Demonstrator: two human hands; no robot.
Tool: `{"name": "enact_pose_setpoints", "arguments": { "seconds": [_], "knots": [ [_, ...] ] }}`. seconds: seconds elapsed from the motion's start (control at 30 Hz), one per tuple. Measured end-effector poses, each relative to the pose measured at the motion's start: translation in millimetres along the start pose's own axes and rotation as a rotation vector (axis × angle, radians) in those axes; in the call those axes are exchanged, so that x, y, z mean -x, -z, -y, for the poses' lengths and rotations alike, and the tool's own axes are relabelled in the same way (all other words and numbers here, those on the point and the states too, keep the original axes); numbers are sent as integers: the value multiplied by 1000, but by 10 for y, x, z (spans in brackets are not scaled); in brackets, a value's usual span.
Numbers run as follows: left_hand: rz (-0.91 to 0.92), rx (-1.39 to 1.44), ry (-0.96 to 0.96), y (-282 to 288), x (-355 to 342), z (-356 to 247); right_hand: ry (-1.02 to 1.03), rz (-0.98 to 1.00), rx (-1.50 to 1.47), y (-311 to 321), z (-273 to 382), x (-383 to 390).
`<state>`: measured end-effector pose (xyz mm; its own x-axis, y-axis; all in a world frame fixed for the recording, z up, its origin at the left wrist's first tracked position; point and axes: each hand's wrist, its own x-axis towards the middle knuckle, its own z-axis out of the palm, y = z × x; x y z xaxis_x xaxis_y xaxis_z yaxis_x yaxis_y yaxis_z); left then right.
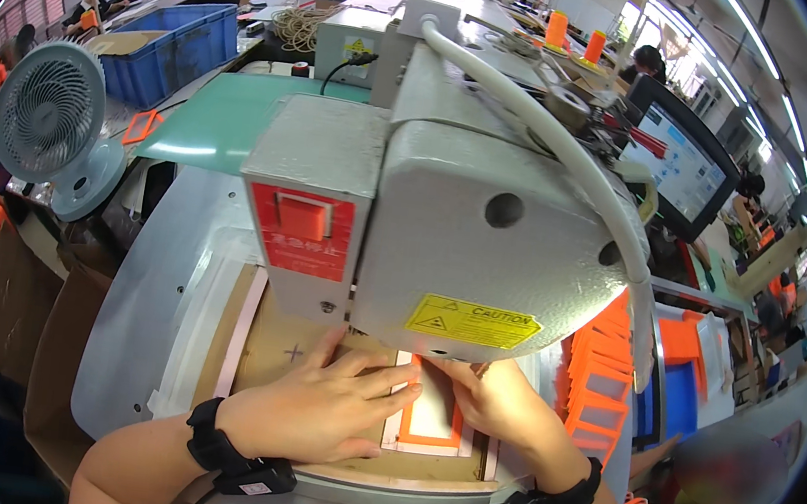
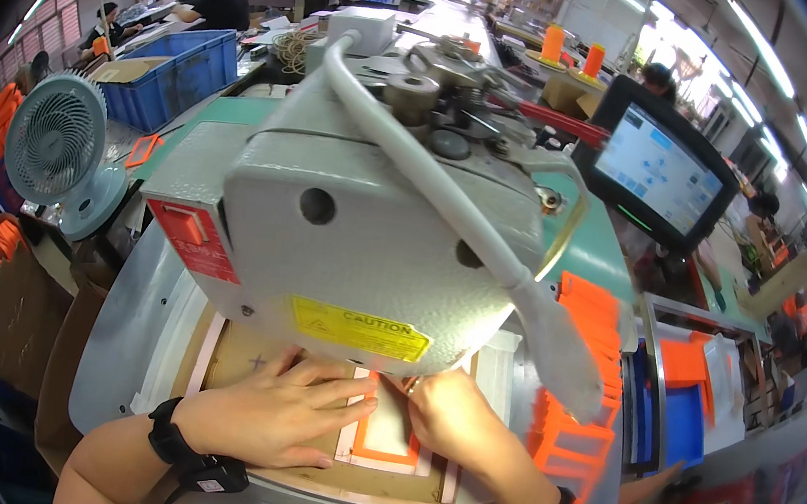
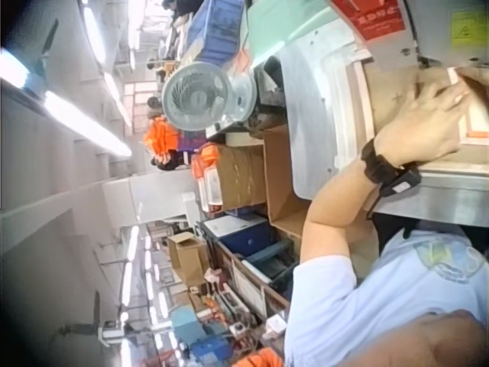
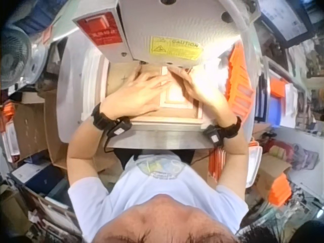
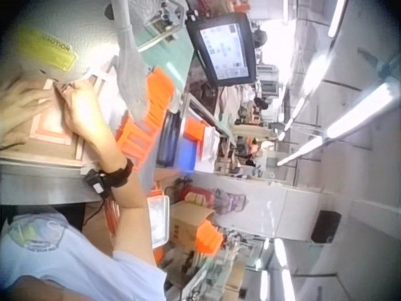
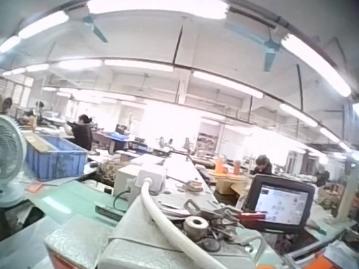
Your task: Operating an industrial sewing machine to assemble orange first aid bags by placing components and running the stitching cycle.
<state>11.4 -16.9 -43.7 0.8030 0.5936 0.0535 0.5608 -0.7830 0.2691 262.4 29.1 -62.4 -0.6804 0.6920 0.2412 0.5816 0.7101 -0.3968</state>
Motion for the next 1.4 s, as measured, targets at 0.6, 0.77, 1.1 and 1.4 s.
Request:
{"name": "enact_pose_setpoints", "arguments": {
  "seconds": [0.6, 0.77, 1.1, 1.4],
  "knots": [
    [75, -14, 29, 34, 8, -60, -94, 25, -10, 419, -203, 116],
    [70, -15, 43, 40, -14, -101, 80, 1, 405, 350, 1, 76],
    [24, -30, -84, 120, -11, -185, -95, 302, 306, 549, 191, 147],
    [7, -140, -16, 140, -49, -365, -187, 461, 439, 481, 367, 100]
  ]
}}
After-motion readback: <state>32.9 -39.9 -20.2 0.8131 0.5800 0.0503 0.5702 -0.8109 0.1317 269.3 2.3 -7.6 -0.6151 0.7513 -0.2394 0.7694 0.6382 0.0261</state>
